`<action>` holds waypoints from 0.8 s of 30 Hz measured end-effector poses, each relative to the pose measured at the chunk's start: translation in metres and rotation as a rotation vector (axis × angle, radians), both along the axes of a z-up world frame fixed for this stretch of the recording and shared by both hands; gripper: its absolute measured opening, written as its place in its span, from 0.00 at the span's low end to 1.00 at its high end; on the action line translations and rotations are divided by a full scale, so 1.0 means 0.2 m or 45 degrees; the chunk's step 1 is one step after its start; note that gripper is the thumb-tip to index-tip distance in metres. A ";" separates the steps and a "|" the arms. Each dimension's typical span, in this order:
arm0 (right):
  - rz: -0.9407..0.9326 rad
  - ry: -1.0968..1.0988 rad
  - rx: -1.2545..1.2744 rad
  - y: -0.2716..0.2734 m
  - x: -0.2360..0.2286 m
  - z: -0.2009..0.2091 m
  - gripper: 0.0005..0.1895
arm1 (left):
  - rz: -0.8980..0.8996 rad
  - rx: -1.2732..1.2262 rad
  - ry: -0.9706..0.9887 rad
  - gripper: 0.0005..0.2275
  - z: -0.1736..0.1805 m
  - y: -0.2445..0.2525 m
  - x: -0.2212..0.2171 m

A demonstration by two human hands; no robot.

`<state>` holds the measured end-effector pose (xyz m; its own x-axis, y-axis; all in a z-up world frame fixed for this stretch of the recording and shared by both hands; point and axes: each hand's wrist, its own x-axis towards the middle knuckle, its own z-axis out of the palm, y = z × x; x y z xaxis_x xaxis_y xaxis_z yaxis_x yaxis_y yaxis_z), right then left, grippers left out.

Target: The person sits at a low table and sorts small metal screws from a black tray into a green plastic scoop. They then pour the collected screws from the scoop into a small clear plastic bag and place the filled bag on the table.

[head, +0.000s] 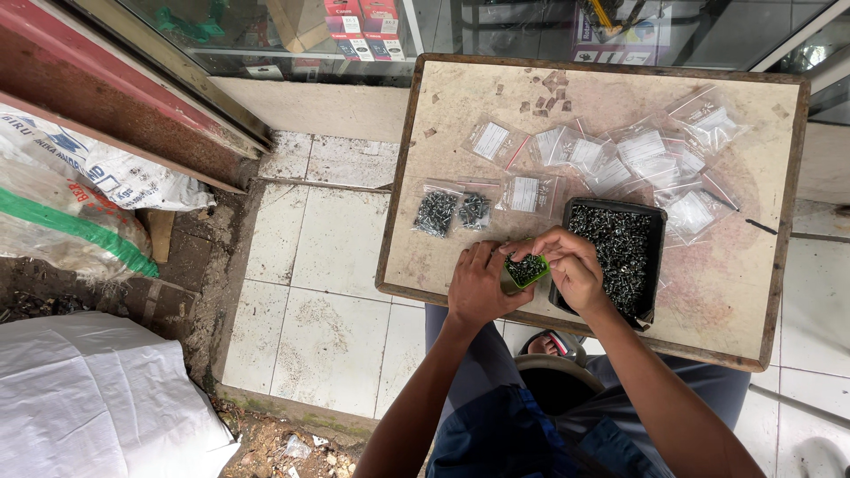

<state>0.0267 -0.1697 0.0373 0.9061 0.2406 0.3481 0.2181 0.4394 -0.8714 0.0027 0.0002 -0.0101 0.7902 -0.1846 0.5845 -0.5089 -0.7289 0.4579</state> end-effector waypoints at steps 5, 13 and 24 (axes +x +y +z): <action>0.035 0.002 0.077 -0.03 0.01 -0.07 0.14 | -0.017 -0.006 0.033 0.27 0.02 0.01 0.00; -0.030 0.039 0.133 -0.04 -0.02 -0.12 0.15 | -0.073 -0.054 0.012 0.26 0.09 0.02 -0.01; -0.312 0.005 0.091 -0.13 0.00 -0.19 0.22 | -0.134 -0.261 -0.001 0.30 0.18 0.04 -0.03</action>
<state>0.0273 -0.1961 0.0003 0.9356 -0.0117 0.3528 0.3225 0.4345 -0.8409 -0.0023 0.0079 0.0267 0.7722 -0.1432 0.6190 -0.5778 -0.5636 0.5904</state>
